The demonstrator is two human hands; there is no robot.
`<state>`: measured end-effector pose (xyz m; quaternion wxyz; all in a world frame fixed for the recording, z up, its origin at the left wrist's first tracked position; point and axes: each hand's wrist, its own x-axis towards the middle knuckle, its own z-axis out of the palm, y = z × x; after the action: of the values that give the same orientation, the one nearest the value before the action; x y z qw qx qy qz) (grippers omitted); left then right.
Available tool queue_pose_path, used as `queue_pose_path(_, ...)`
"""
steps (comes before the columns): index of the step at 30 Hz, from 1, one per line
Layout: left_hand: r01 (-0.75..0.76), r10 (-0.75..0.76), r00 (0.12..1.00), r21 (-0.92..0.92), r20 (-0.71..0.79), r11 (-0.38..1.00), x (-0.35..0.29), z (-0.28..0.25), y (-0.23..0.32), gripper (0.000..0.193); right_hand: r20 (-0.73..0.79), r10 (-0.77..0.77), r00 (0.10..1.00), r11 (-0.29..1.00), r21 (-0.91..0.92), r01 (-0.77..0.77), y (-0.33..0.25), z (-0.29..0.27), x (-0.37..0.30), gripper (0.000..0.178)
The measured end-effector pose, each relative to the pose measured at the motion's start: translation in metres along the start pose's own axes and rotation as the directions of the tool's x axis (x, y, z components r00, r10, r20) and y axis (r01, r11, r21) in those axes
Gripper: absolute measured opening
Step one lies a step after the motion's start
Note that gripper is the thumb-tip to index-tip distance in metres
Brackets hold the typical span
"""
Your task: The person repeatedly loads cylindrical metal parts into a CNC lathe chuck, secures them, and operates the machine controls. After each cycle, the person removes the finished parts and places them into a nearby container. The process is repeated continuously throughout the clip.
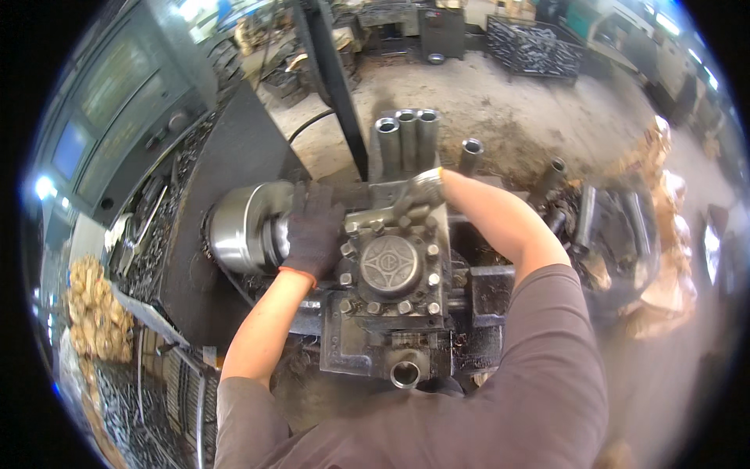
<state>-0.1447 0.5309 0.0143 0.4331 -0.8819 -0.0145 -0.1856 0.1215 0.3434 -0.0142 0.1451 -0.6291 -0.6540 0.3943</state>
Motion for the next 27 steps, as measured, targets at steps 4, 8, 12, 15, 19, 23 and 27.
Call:
queue_pose_path(4,0.048,0.027,0.989,-0.484,0.147,0.874,0.001,-0.019,-0.007,0.064,-0.328,0.272,0.905,0.665,0.743,0.069,-0.019,0.026,-0.114,0.068)
queue_pose_path(8,0.018,0.091,0.980,-0.535,0.177,0.845,0.017,-0.039,-0.026,0.055,-0.834,0.295,0.466,0.944,0.179,-0.276,-0.097,0.091,-0.226,0.058)
queue_pose_path(12,-0.014,0.114,0.989,-0.702,0.096,0.712,0.051,-0.067,-0.052,0.041,-0.847,0.524,0.087,0.838,0.494,-0.233,-0.165,0.249,-0.345,0.067)
queue_pose_path(15,-0.146,0.050,0.989,-0.891,-0.138,0.430,0.107,-0.098,-0.048,0.042,-0.185,0.973,-0.134,0.180,0.983,-0.047,-0.153,0.402,-0.400,0.055)
queue_pose_path(19,-0.265,0.222,0.962,-0.761,-0.162,0.592,0.224,-0.129,0.005,0.072,0.271,0.901,-0.338,-0.325,0.939,-0.114,-0.071,0.568,-0.406,0.027)
queue_pose_path(23,-0.254,0.340,0.940,-0.620,0.022,0.743,0.292,-0.118,0.086,0.096,0.233,0.887,-0.398,-0.389,0.842,-0.375,-0.029,0.636,-0.407,0.058)
queue_pose_path(27,-0.155,0.393,0.892,-0.664,0.224,0.731,0.323,-0.077,0.119,0.097,-0.129,0.812,-0.569,-0.186,0.867,-0.462,-0.055,0.594,-0.422,0.060)
